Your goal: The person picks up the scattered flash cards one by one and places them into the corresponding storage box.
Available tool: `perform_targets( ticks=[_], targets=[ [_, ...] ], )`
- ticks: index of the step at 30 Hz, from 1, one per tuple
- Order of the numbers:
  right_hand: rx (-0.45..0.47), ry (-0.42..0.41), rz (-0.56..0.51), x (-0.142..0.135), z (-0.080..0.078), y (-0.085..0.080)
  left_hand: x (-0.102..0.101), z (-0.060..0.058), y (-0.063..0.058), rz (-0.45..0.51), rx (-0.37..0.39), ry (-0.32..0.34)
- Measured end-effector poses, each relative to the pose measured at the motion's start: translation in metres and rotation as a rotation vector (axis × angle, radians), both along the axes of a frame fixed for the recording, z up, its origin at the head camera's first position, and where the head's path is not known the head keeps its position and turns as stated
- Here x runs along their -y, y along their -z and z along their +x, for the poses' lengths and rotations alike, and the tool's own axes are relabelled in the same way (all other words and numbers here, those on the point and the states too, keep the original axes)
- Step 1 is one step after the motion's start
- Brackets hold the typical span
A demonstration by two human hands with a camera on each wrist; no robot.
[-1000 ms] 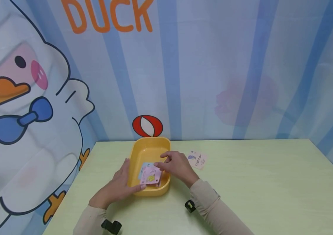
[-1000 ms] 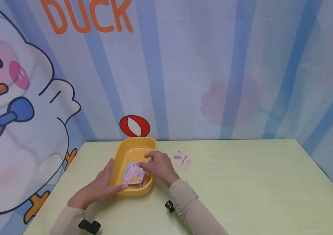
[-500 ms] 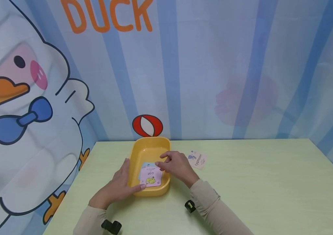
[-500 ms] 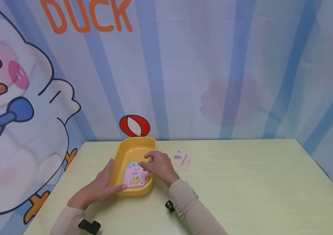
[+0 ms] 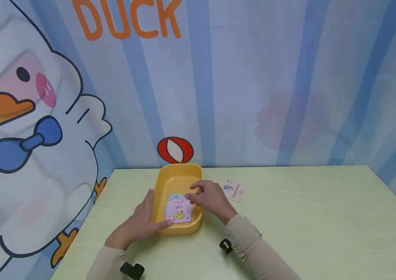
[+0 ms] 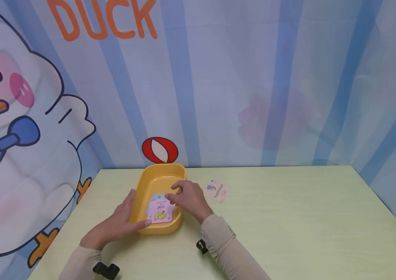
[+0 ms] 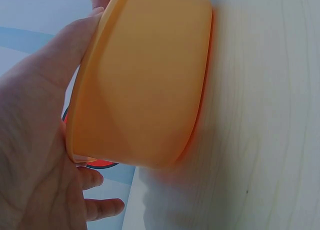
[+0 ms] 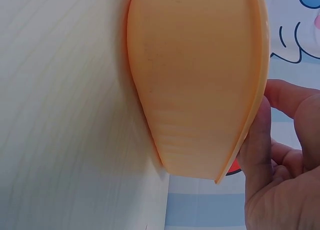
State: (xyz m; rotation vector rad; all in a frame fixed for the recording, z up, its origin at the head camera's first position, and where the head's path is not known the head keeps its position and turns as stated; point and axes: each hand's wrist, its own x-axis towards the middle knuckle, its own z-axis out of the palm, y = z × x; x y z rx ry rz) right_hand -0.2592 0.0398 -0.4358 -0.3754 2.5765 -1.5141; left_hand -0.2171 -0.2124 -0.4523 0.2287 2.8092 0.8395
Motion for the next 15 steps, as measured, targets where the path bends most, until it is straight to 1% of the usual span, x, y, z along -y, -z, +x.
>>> perform_targets(
  ticks=[8,15],
  targets=[
    [-0.013,-0.001,0.002,-0.0002,-0.0007,0.0013,-0.0001,0.0003,-0.0004,0.003,0.001,0.004],
    [-0.005,0.004,0.0,-0.0001,-0.0006,0.0009,-0.0003,0.0016,-0.0006,-0.001,0.004,0.004]
  ],
)
